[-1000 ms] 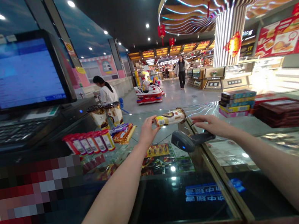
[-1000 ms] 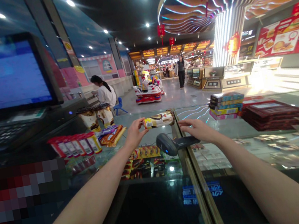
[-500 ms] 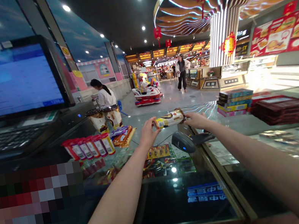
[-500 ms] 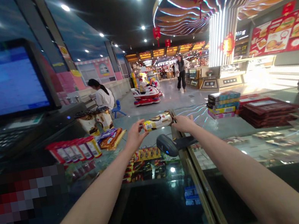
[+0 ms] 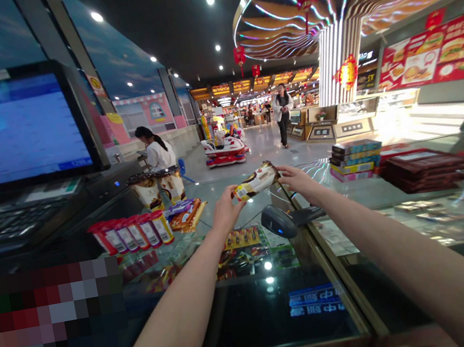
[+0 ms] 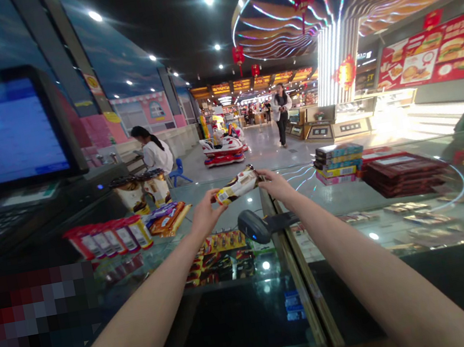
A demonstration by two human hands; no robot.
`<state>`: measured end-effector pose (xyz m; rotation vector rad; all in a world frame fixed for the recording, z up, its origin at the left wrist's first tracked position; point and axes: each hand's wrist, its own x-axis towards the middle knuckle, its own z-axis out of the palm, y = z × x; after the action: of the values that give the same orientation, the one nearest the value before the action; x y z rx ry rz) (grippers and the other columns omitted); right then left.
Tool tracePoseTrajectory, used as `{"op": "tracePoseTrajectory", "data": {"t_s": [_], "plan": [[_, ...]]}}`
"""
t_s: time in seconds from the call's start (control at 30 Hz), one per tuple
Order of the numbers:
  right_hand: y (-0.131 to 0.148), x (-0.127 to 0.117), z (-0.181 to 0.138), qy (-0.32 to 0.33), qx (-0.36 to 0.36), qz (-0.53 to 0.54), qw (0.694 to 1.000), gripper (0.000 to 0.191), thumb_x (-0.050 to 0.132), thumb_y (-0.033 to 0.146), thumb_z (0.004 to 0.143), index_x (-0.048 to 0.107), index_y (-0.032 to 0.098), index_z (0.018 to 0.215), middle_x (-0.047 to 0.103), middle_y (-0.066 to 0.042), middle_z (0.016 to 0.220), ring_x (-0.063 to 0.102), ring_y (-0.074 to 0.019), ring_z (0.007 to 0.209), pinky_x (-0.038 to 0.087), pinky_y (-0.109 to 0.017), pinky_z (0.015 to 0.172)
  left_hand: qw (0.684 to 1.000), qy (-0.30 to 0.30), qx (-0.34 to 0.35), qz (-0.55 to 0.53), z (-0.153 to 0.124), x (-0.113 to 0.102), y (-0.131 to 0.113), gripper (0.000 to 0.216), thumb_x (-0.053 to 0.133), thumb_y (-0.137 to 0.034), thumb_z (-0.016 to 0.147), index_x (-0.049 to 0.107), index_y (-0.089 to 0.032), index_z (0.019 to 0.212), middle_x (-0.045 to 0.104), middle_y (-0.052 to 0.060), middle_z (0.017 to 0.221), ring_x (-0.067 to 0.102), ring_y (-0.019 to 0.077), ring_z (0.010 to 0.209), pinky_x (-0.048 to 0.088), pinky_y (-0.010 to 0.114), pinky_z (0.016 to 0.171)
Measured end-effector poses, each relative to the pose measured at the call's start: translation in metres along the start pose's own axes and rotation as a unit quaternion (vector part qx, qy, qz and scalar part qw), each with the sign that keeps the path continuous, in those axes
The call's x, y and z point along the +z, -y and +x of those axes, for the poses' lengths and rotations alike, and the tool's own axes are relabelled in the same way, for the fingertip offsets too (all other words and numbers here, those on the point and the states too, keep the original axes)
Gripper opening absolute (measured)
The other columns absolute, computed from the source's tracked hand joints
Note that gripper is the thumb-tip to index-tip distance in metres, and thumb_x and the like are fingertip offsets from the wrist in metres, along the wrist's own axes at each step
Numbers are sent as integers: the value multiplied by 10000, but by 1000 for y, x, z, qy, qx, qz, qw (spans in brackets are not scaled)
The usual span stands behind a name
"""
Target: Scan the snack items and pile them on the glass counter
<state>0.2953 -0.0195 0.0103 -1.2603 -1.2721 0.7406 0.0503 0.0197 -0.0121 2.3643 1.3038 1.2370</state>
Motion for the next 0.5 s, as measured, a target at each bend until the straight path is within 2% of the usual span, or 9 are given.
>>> {"op": "tracePoseTrajectory", "data": {"t_s": [0.1,0.2,0.37,0.5], "plan": [[7,4,-7,5,40,129,991,595,635,229,679,596,305,1268,699,-17,1039,648,-155,808,540,-332,760,1000,13,-17,-14,0,5,-6,481,750,-235,750,563,-235,1193,727,50,1041,685,244,1003,516,385,889],[9,10,-7,-21,25,200,979,576,674,226,645,599,288,1212,685,5,978,631,-132,769,537,-279,714,999,23,-28,-20,0,9,-11,509,767,-257,737,553,-244,1199,728,39,1021,688,234,960,512,388,881],[9,19,0,-79,16,243,967,486,709,236,627,609,268,1101,671,13,938,634,-142,770,555,-293,693,998,47,-18,-33,-1,10,-15,580,751,-240,745,519,-265,1276,723,26,1007,683,237,974,508,394,887],[14,21,-1,-119,2,248,961,368,721,290,640,624,242,992,674,-2,943,639,-154,775,558,-304,676,994,82,8,-70,-3,13,-15,555,714,-251,779,514,-285,1295,726,11,1035,682,225,1006,506,397,921]]}}
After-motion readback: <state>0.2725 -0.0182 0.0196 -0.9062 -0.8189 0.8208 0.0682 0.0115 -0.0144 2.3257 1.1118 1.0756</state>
